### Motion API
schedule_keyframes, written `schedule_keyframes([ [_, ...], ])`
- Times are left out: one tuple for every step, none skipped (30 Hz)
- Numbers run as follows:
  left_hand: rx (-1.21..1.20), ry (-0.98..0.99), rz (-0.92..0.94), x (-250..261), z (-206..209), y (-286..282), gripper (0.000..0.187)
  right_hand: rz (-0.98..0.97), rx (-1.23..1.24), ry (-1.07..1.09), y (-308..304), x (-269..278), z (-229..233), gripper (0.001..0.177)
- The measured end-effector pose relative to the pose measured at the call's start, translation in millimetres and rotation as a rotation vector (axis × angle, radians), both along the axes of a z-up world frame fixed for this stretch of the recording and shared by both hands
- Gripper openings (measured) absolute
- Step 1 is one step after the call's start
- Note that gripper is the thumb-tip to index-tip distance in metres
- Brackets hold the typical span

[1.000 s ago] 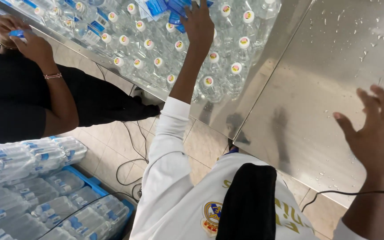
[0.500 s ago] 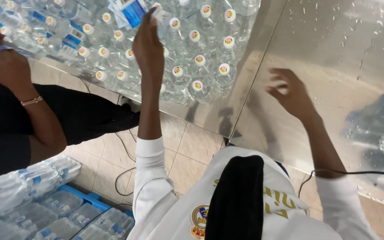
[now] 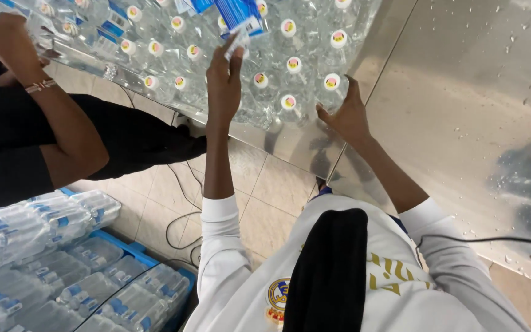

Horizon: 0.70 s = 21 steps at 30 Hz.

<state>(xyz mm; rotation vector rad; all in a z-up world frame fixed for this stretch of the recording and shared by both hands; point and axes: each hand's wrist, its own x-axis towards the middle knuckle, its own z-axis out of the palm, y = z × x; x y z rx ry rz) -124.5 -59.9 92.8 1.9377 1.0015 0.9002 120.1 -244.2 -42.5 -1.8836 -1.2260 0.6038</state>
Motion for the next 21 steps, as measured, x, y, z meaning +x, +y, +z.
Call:
schedule_keyframes([
  [-0.057, -0.062, 0.003, 0.2, 2.1, -4.6, 0.04, 0.017, 0.043, -0.024, -4.4, 2.7, -0.4, 0.088],
  [-0.054, -0.061, -0.005, -1.7, 1.1, -4.0, 0.04, 0.009, 0.046, -0.024, -14.1, 5.1, 7.5, 0.088],
  [-0.054, -0.168, -0.013, -3.7, 0.5, -3.3, 0.043, -0.016, 0.037, 0.062, -23.9, 7.2, 15.7, 0.085],
  [-0.056, -0.279, -0.016, -4.9, -0.5, -3.7, 0.049, -0.034, 0.027, 0.145, -33.6, 11.6, 24.6, 0.083],
  [-0.055, -0.281, -0.018, -3.0, 5.1, -6.2, 0.049, -0.036, 0.029, 0.142, -44.8, 21.9, 19.8, 0.083],
  [-0.075, -0.319, 0.025, -4.0, 10.7, -10.4, 0.045, -0.016, 0.126, 0.095, -56.9, 29.6, 14.3, 0.084],
  [-0.094, -0.358, 0.069, -4.9, 16.2, -14.8, 0.044, 0.005, 0.224, 0.047, -69.1, 37.5, 8.5, 0.086],
  [-0.092, -0.356, 0.067, -5.4, 19.9, -19.8, 0.044, 0.004, 0.227, 0.049, -83.8, 43.8, 13.7, 0.086],
  [-0.106, -0.36, 0.203, -5.6, 23.4, -24.9, 0.039, -0.027, 0.191, 0.047, -98.7, 50.4, 18.7, 0.079],
  [-0.126, -0.364, 0.339, -5.0, 25.8, -32.5, 0.041, -0.057, 0.151, 0.044, -116.9, 57.8, 24.2, 0.073],
  [-0.128, -0.363, 0.338, -0.2, 25.1, -38.2, 0.041, -0.059, 0.148, 0.045, -129.3, 63.5, 26.8, 0.073],
  [-0.263, -0.554, 0.366, 5.0, 23.5, -46.6, 0.033, -0.163, 0.101, 0.059, -144.5, 70.0, 30.0, 0.077],
  [-0.399, -0.746, 0.394, 10.4, 21.9, -55.7, 0.03, -0.268, 0.053, 0.072, -160.5, 76.6, 33.3, 0.08],
  [-0.406, -0.752, 0.39, 25.8, 20.0, -71.1, 0.03, -0.272, 0.051, 0.064, -171.4, 82.3, 26.0, 0.08],
  [-0.406, -0.754, 0.352, 41.6, 18.7, -87.4, 0.023, -0.337, 0.026, -0.017, -183.2, 88.6, 19.1, 0.083],
  [-0.412, -0.761, 0.303, 62.1, 17.5, -104.0, 0.022, -0.414, 0.002, -0.105, -198.8, 97.3, 14.3, 0.087],
  [-0.426, -0.77, 0.287, 70.6, 2.6, -117.4, 0.022, -0.43, -0.001, -0.12, -208.4, 96.2, 19.0, 0.087],
  [-0.472, -0.613, 0.247, 84.8, -13.2, -127.2, 0.021, -0.462, -0.012, -0.106, -214.6, 100.2, 22.7, 0.085],
  [-0.51, -0.454, 0.203, 100.0, -28.6, -137.6, 0.019, -0.494, -0.022, -0.09, -220.9, 104.5, 26.6, 0.084],
  [-0.514, -0.47, 0.177, 117.3, -32.4, -157.5, 0.019, -0.515, -0.015, -0.111, -226.4, 109.4, 23.3, 0.084],
  [-0.642, -0.568, 0.012, 134.7, -36.0, -178.2, 0.026, -0.534, -0.037, -0.106, -232.2, 115.2, 19.9, 0.084],
])
